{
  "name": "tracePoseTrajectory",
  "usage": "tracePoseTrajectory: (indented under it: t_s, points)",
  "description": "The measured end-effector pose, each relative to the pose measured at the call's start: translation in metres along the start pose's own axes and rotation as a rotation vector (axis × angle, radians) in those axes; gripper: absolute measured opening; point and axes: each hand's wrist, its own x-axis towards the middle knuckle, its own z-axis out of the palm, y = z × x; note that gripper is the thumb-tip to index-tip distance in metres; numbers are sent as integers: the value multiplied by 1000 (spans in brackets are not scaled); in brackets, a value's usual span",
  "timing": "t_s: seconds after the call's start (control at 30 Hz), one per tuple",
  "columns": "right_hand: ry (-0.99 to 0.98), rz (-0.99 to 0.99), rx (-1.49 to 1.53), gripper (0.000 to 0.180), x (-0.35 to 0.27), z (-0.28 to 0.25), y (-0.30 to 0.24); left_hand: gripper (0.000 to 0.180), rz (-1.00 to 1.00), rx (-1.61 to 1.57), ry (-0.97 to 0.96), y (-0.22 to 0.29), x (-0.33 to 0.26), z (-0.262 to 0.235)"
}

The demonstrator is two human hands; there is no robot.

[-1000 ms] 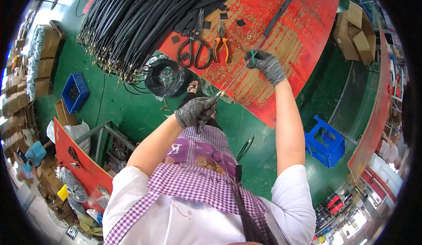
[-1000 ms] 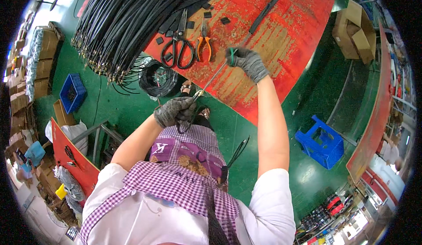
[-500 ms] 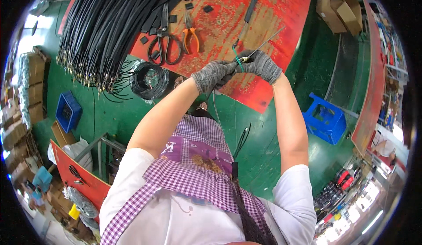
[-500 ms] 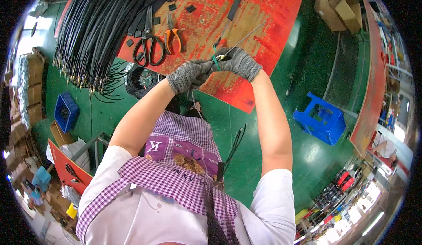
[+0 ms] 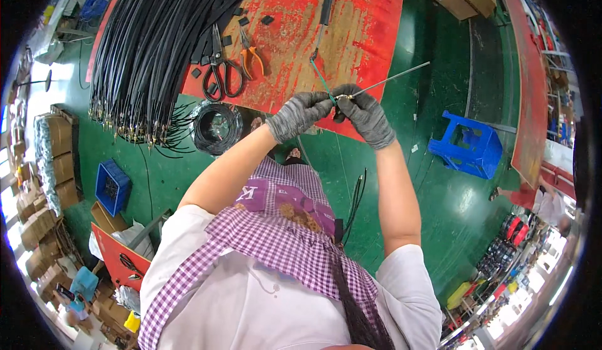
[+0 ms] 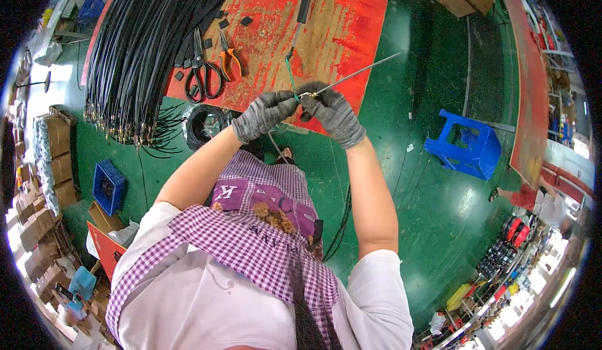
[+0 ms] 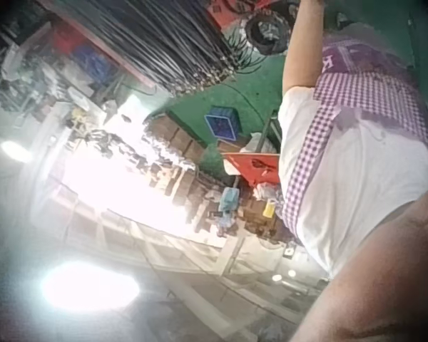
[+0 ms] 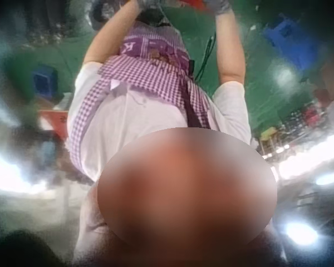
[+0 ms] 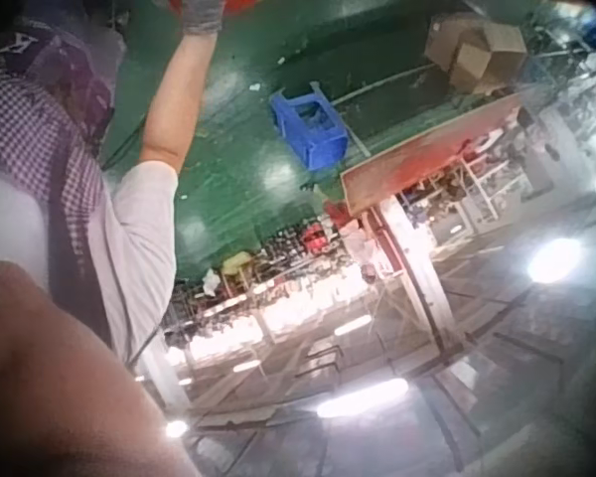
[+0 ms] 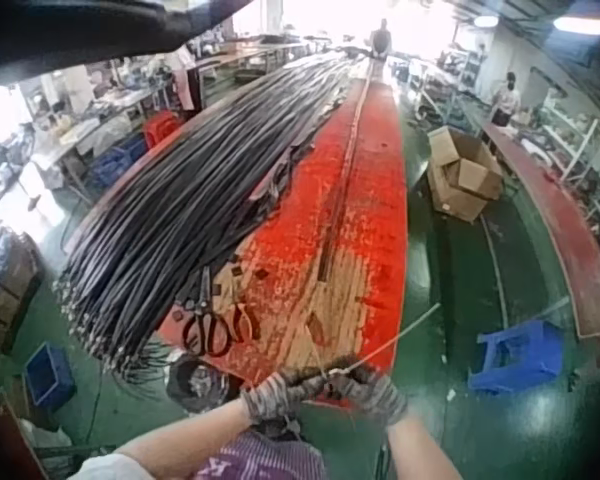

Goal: The person strips the outer insulation from black cables using pliers and cuts them to length. They then insert a metal rod into the exposed end of the cable and secure it with a small green tie.

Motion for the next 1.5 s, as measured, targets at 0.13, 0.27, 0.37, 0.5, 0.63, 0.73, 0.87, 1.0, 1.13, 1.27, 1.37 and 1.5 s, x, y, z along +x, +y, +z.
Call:
tracePoseTrajectory:
  t_s: [0.13, 0.27, 0.37, 0.5, 0.63, 0.73, 0.87, 1.0, 1.13, 1.27, 1.37, 1.5]
  points:
    - [56, -43, 74, 29, -18, 8, 5, 30, -38, 14, 57, -3, -5, 7]
    - [174, -93, 176, 31, -36, 18, 31, 32, 80, -82, -23, 7, -7, 21]
    - [138, -71, 153, 34, -45, 16, 31, 33, 201, -91, -74, 3, -7, 32]
    - [48, -137, -19, 38, -53, 11, 9, 32, 374, 266, -156, 0, -10, 34]
    - [103, -295, 61, 39, -68, 18, 9, 31, 441, 434, -230, 5, -11, 43]
    - [226, -253, -19, 36, -80, 10, 21, 31, 387, 462, -291, 6, -6, 52]
    - [327, -412, -287, 31, -85, 11, 7, 29, 491, 426, -336, 5, -2, 61]
    - [400, -344, -424, 26, -102, -3, -9, 21, 368, 401, -322, 19, 2, 64]
    - [599, -254, 42, 23, -102, -10, -5, 16, 285, 174, -358, 24, 13, 69]
    - [554, -280, 259, 22, -89, -8, 4, 19, 141, -4, -413, 30, 13, 77]
    - [605, -271, 220, 20, -85, -5, 10, 20, 118, -22, -398, 25, 16, 79]
    - [699, -125, 51, 18, -86, -1, 6, 22, 298, 475, -224, 30, 18, 85]
